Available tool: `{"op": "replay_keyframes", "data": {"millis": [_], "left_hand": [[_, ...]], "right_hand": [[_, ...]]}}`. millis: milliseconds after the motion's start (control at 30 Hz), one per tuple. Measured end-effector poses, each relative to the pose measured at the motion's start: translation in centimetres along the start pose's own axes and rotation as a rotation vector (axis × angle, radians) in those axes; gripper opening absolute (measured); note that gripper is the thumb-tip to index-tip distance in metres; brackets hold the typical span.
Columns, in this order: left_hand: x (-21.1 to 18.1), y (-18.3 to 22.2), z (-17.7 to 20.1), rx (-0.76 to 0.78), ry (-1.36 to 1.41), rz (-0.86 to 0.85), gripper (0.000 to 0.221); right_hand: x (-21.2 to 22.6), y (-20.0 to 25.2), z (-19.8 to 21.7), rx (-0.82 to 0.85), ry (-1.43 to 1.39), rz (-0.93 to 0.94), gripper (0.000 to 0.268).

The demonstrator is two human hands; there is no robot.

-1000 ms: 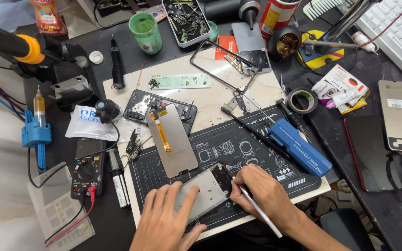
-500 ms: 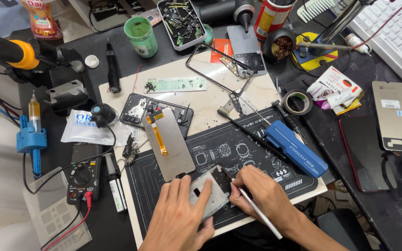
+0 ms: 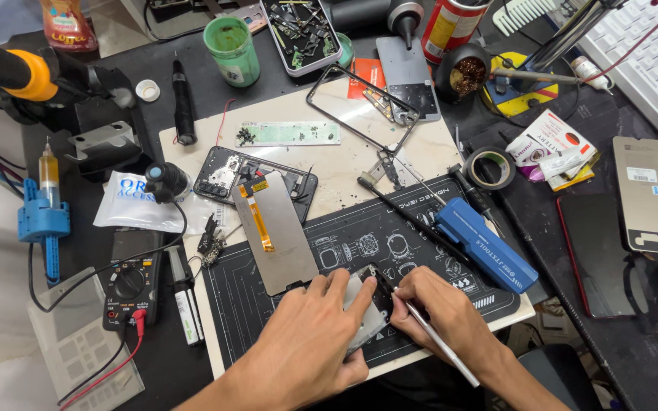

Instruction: The person prys internal components from a smartphone frame using a thin metal tool and applies adhesive from a small tube to the edges of the frame.

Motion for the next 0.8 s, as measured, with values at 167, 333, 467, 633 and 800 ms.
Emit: {"op": "replay_keyframes", "data": {"millis": [167, 333, 467, 633, 800], "left_hand": [[-0.4, -0.6, 0.7, 0.037, -0.028, 0.0, 0.082], [-0.5, -0.9, 1.2, 0.032, -0.017, -0.004, 0.08], [-0.4, -1.0, 1.5, 0.034, -0.021, 0.002, 0.079], [-0.4, -1.0, 2.0, 0.031, 0.01, 0.004, 0.078], [0.4, -1.4, 1.9, 0.107, 0.047, 0.037, 0.081]], "right_hand": [[0.7, -0.3, 0.1, -0.015, 0.035, 0.092, 0.027], [1.3, -0.3, 0.1, -0.025, 0.054, 0.123, 0.028], [0.9, -0.2, 0.0, -0.026, 0.072, 0.114, 0.028], [0.3, 0.3, 0.1, -0.024, 0.064, 0.089, 0.025], [-0.1, 0.4, -0.1, -0.018, 0.048, 0.049, 0.023]]}}
Point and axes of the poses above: each hand's wrist, its own y-axis away from the middle knuckle, its own z-axis out of the back of the hand, x = y × z, the point moved 6 cm from there along -y, towards the middle knuckle, and after that the axes turned 3 degrees about -x, right-handed, at the moved point
